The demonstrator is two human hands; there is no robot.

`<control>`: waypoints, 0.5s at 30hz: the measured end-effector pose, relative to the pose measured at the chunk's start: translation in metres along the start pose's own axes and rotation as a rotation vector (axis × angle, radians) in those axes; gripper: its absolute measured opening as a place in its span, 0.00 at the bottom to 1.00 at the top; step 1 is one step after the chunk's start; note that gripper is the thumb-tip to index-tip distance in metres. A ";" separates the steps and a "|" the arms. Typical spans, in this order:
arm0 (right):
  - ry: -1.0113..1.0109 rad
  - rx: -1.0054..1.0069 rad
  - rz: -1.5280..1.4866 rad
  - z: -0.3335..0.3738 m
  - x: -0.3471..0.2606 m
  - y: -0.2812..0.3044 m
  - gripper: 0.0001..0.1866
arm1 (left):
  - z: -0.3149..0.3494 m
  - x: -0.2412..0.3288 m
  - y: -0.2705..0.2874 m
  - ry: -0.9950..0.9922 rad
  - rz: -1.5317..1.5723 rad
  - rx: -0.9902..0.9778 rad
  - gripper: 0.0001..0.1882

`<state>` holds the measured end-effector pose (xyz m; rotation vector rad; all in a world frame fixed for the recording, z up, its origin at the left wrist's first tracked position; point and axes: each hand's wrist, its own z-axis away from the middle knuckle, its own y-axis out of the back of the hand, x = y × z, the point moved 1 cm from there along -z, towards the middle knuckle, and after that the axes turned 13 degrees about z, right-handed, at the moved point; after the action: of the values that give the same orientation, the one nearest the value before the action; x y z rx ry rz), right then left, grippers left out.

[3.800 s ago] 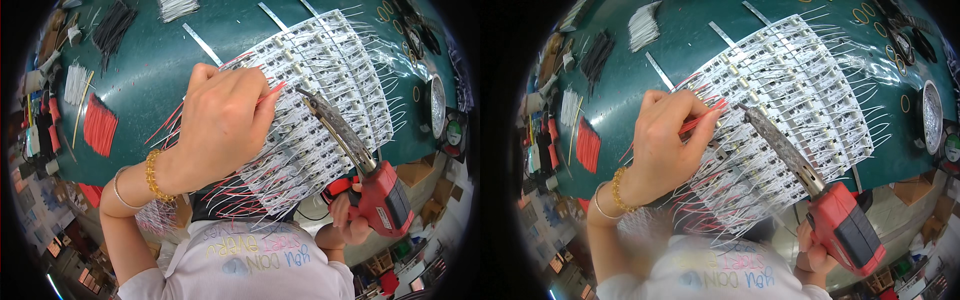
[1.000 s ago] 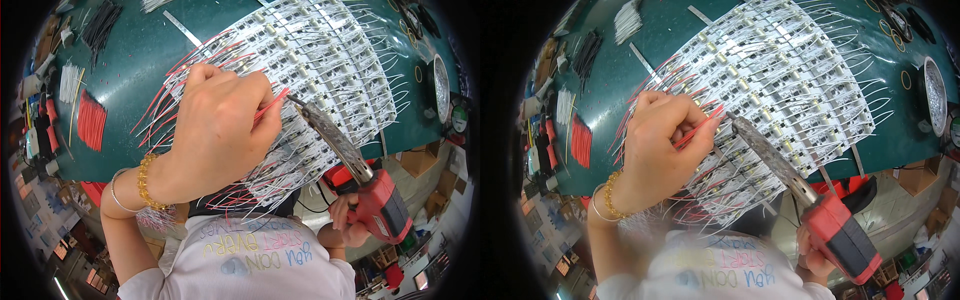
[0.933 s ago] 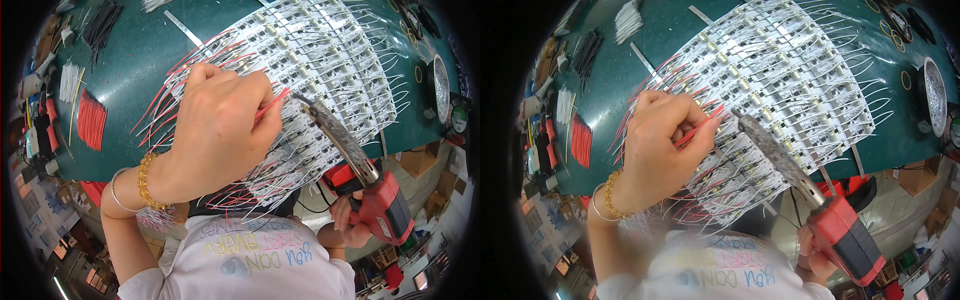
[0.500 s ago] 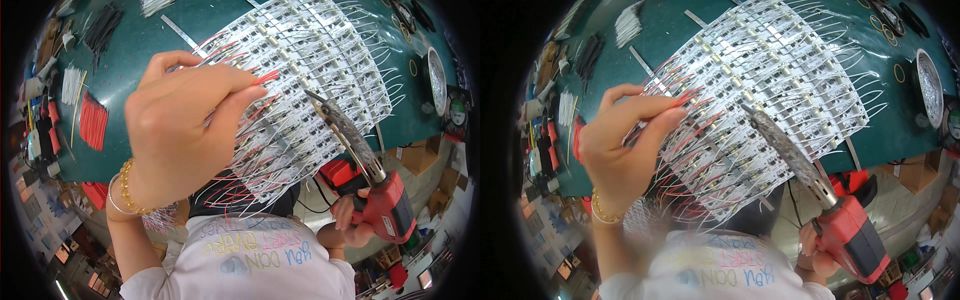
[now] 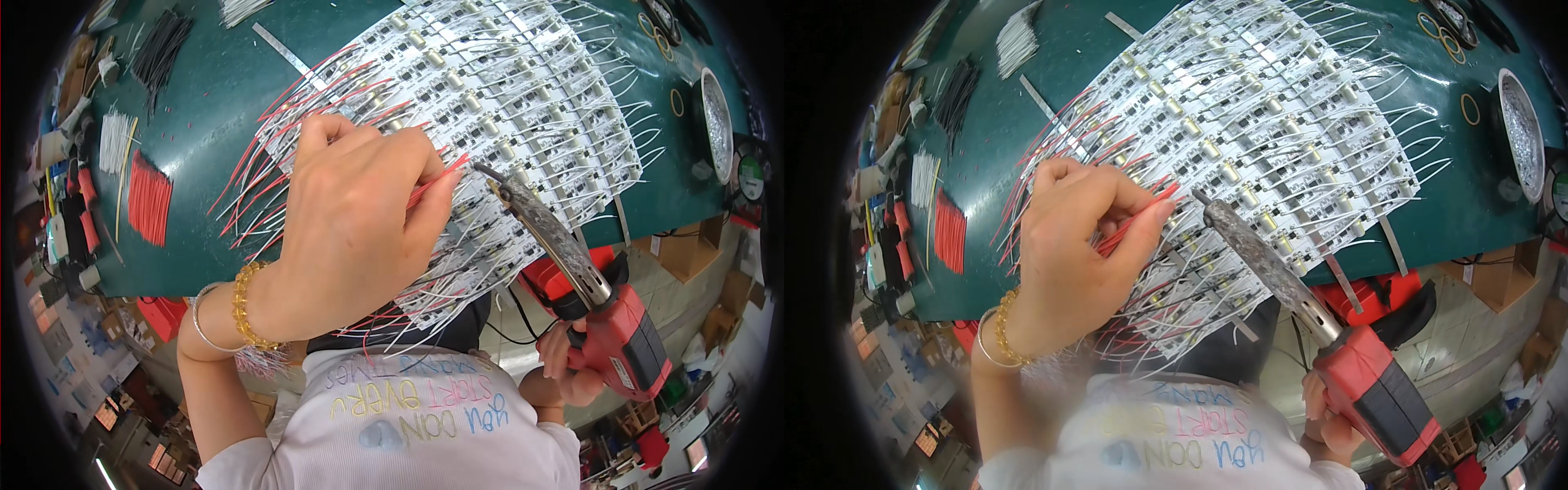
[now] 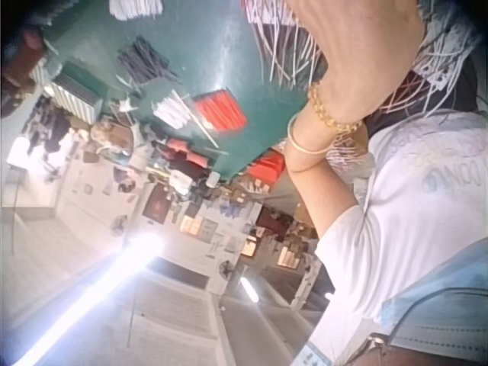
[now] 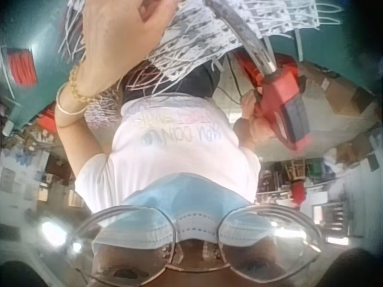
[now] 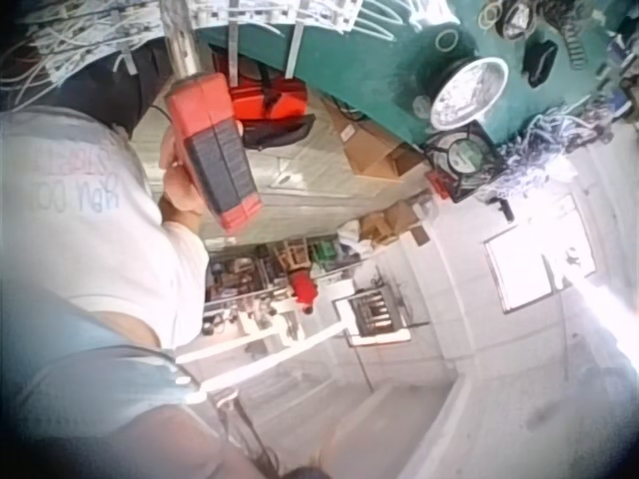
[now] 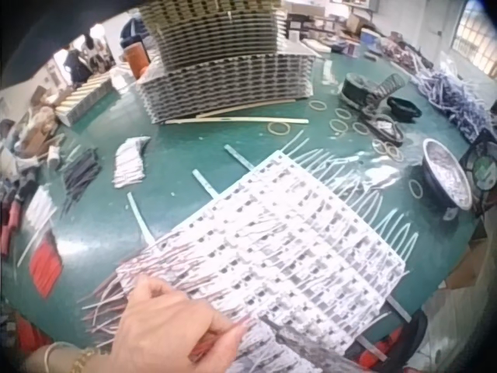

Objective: The person solders white, black, and red wires onto LED circuit board strips one at a time using a soldering gun.

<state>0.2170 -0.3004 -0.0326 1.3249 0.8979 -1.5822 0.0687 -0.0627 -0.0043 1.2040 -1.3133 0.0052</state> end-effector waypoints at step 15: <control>0.029 0.063 0.030 -0.010 -0.011 -0.003 0.38 | 0.000 -0.001 -0.002 -0.017 0.002 0.012 0.08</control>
<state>0.2190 -0.2882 -0.0236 1.4021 0.8482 -1.5828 0.0701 -0.0630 -0.0064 1.2151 -1.3310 0.0041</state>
